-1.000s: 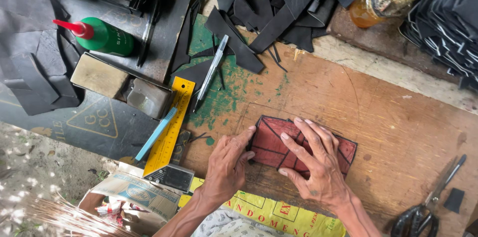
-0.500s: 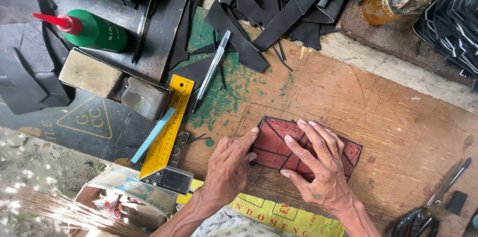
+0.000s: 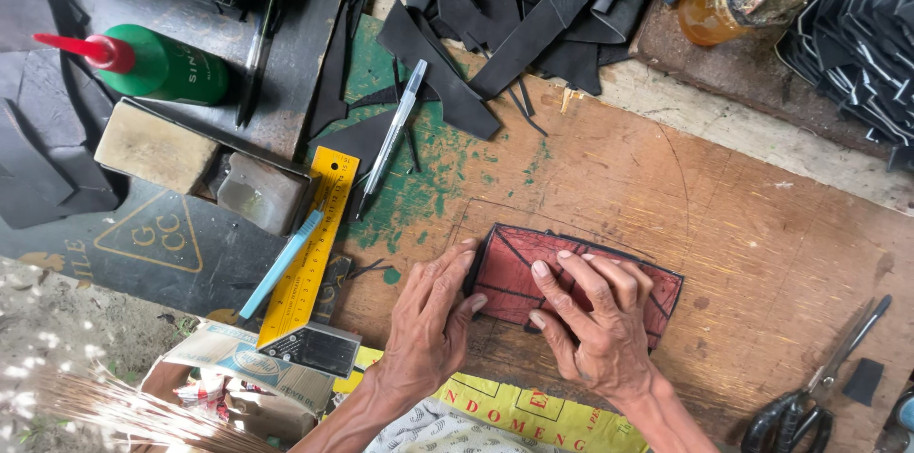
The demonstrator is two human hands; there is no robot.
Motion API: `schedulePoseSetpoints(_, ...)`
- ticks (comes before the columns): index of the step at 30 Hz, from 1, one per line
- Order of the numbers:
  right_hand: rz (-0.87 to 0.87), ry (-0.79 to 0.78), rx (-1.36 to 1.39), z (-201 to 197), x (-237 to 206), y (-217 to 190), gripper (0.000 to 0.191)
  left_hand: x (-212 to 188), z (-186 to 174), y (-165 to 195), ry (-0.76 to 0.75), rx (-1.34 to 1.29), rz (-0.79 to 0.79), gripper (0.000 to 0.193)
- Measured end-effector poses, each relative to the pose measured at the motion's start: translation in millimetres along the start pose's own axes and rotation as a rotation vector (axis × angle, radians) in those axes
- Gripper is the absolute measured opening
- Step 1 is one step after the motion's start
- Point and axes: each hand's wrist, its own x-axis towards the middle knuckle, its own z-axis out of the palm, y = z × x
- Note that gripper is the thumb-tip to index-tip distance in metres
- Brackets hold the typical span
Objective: The person assembles black rubber pieces on a wooden workbench using a red patterned template. They apply adhesive to the template, place the rubber pieces, and press them into position. The person uses a ruler and a marker to measure and mark the pieces.
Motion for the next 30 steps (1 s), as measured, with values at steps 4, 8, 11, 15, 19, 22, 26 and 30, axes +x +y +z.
schedulePoseSetpoints(4, 0.003, 0.0, 0.017, -2.6, 1.8, -0.9, 0.052, 1.6, 3.8, 0.8, -0.027, 0.042, -0.02, 0.056)
schedulePoseSetpoints(8, 0.045, 0.005, 0.093, -5.1, 3.4, 0.7, 0.046, 3.2, 0.8, -1.6, -0.031, 0.039, 0.021, 0.056)
schedulePoseSetpoints(11, 0.085, -0.04, 0.092, -7.3, 1.4, 1.1, 0.043, -0.3, -2.4, -0.8, -0.068, 0.013, 0.001, 0.057)
schedulePoseSetpoints(15, 0.084, -0.023, 0.11, -7.7, 2.3, -1.5, 0.045, 1.3, -0.4, -5.1, -0.027, 0.007, 0.024, 0.061)
schedulePoseSetpoints(19, 0.062, -0.048, 0.116, -10.4, 5.4, -1.1, 0.058, 1.3, -0.9, -6.3, -0.033, 0.004, 0.011, 0.063)
schedulePoseSetpoints(22, 0.049, -0.056, 0.11, -10.9, 6.3, -0.7, 0.07, 1.2, -3.4, -5.7, -0.067, -0.022, -0.014, 0.065)
schedulePoseSetpoints(26, 0.051, -0.066, 0.081, -9.7, 4.7, -2.0, 0.071, 2.0, -3.0, -4.2, -0.051, -0.019, -0.028, 0.066)
schedulePoseSetpoints(30, 0.053, -0.056, 0.09, -8.1, 3.9, -1.5, 0.07, 2.2, -2.2, -4.1, -0.044, -0.022, -0.026, 0.067)
